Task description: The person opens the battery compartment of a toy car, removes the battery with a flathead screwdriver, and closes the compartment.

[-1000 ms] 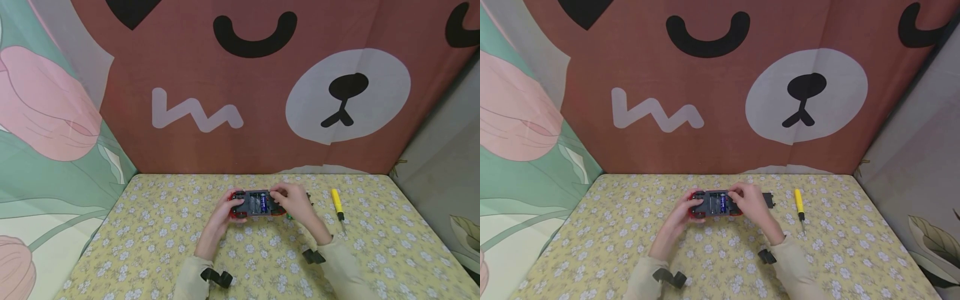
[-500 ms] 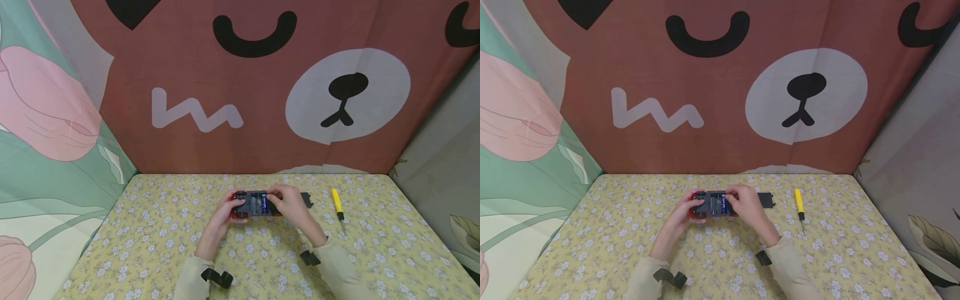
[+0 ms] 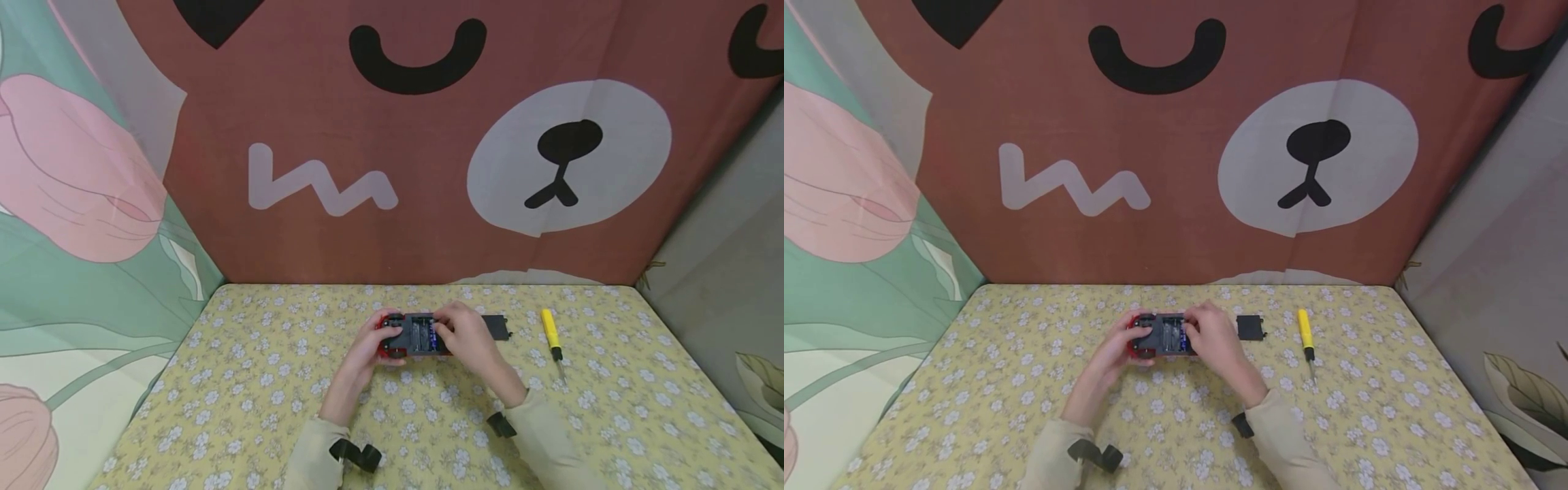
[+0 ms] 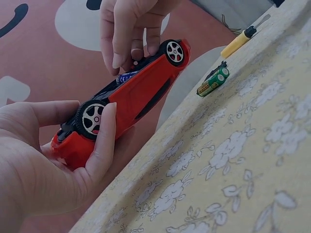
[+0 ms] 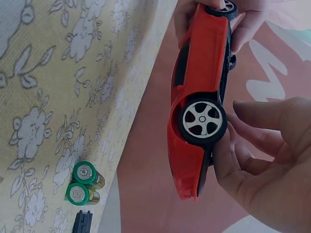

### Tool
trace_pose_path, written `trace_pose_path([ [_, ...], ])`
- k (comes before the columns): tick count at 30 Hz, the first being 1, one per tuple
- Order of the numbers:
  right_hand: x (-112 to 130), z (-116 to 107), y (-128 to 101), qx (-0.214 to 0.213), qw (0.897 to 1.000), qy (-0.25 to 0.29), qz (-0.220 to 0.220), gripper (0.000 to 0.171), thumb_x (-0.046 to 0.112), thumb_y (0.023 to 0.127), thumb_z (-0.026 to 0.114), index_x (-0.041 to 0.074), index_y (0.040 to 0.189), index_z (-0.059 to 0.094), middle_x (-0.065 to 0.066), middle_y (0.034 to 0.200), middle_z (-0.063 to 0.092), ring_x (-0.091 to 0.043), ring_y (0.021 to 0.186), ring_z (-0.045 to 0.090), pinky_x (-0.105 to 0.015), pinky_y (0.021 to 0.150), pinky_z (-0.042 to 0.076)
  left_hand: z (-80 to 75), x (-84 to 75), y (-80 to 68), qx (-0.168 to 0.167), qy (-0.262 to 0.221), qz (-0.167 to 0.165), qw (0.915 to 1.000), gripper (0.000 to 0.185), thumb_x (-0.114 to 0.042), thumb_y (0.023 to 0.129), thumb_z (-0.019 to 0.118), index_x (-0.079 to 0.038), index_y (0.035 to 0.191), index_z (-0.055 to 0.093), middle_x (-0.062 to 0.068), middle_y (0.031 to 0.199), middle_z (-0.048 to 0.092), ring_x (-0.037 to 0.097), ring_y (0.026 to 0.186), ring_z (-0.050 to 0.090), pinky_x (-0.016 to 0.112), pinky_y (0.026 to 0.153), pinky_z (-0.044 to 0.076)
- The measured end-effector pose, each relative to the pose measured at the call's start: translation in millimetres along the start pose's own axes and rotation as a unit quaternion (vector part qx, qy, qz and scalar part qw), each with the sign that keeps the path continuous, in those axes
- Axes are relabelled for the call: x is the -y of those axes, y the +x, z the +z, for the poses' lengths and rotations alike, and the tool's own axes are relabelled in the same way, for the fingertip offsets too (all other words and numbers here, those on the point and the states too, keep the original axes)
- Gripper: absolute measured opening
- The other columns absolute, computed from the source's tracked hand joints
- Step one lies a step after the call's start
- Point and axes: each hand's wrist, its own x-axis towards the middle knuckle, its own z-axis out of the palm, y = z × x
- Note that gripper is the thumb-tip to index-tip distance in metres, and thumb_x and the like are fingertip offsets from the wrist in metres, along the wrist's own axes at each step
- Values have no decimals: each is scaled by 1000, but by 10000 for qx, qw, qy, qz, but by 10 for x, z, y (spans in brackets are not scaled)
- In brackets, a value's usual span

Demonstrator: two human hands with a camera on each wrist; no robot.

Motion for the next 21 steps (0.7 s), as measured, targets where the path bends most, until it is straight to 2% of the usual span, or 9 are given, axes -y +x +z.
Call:
trace_pose_path([
  [9, 32, 17, -11, 89, 9995, -299, -42, 11, 3, 93, 76, 1, 104, 78, -9, 94, 64, -15, 70, 55, -28, 55, 49, -11, 5, 9, 86, 0, -55, 9999, 51, -15, 101, 63, -7, 149, 48, 20, 144, 51, 29, 94, 70, 32, 59, 65],
  [21, 17, 26, -13, 55, 9998, -170, 15, 6, 4, 94, 76, 1, 99, 78, -7, 91, 63, -12, 67, 53, -27, 54, 48, -6, 12, 16, 139, -41, -38, 9999, 50, -13, 100, 64, -6, 147, 48, 21, 143, 50, 30, 96, 69, 33, 58, 65],
])
